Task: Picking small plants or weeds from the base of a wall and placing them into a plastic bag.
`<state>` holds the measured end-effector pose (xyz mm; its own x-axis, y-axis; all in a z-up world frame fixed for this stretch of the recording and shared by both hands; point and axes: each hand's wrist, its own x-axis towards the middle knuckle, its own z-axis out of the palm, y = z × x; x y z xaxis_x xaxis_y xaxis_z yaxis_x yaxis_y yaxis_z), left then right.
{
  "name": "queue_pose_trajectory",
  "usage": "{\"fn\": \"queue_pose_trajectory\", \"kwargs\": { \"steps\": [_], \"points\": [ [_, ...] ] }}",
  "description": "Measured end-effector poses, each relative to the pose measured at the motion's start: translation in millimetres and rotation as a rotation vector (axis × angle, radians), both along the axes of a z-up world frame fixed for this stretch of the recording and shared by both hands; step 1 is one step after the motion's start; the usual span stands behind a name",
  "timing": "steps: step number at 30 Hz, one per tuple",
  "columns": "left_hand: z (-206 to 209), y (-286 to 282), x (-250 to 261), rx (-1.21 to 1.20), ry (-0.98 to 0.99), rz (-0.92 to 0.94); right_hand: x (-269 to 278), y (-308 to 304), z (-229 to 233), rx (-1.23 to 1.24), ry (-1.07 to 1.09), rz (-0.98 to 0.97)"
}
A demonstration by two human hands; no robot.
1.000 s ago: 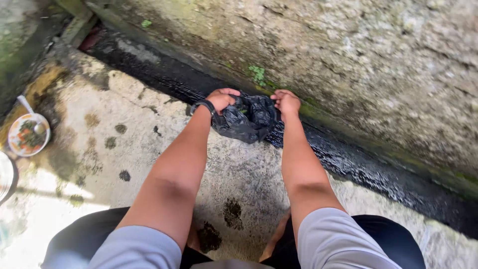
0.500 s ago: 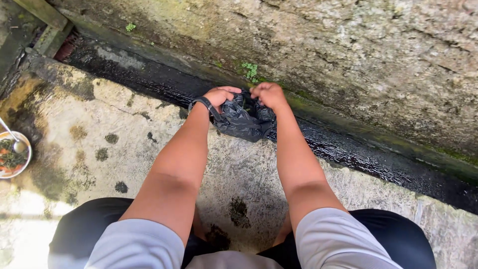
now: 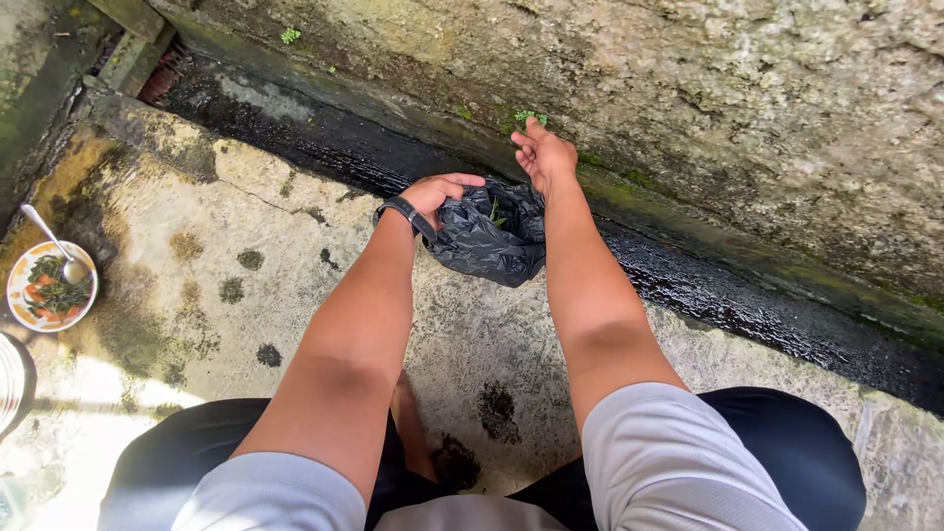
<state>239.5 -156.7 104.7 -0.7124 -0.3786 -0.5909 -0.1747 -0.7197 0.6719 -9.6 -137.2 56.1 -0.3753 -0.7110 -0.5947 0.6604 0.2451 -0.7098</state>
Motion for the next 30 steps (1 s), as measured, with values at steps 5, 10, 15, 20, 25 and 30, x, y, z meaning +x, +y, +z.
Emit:
{"fn": "queue_pose_trajectory", "kwargs": {
  "steps": [5,10,15,20,25,30],
  "points": [
    [0.8,0.0,10.9,-0.009,-0.022,0.017,2.6,-17.6,-4.4,-0.045,-0.064,-0.115],
    [-5.1,-1.6,13.4,0.008,-0.026,0.018,-1.6,-26.2,-27.2,-0.081,-0.044,-0.181],
    [5.1,2.6,10.5,-0.002,-0.057,0.015,0.3,-21.2,-24.7,-0.08,0.027,-0.181],
    [4.9,2.9,5.5,0.0,-0.068,0.013,9.1,-10.9,-11.6,-0.075,0.103,-0.155],
    [-26.9,-5.4,1.7,-0.032,-0.069,0.012,4.8,-1.8,-33.6,-0.074,0.274,-0.15],
    [-36.4,-12.5,-5.5,-0.082,-0.105,0.026,6.2,38.0,4.5,-0.135,0.43,0.155]
  ]
}}
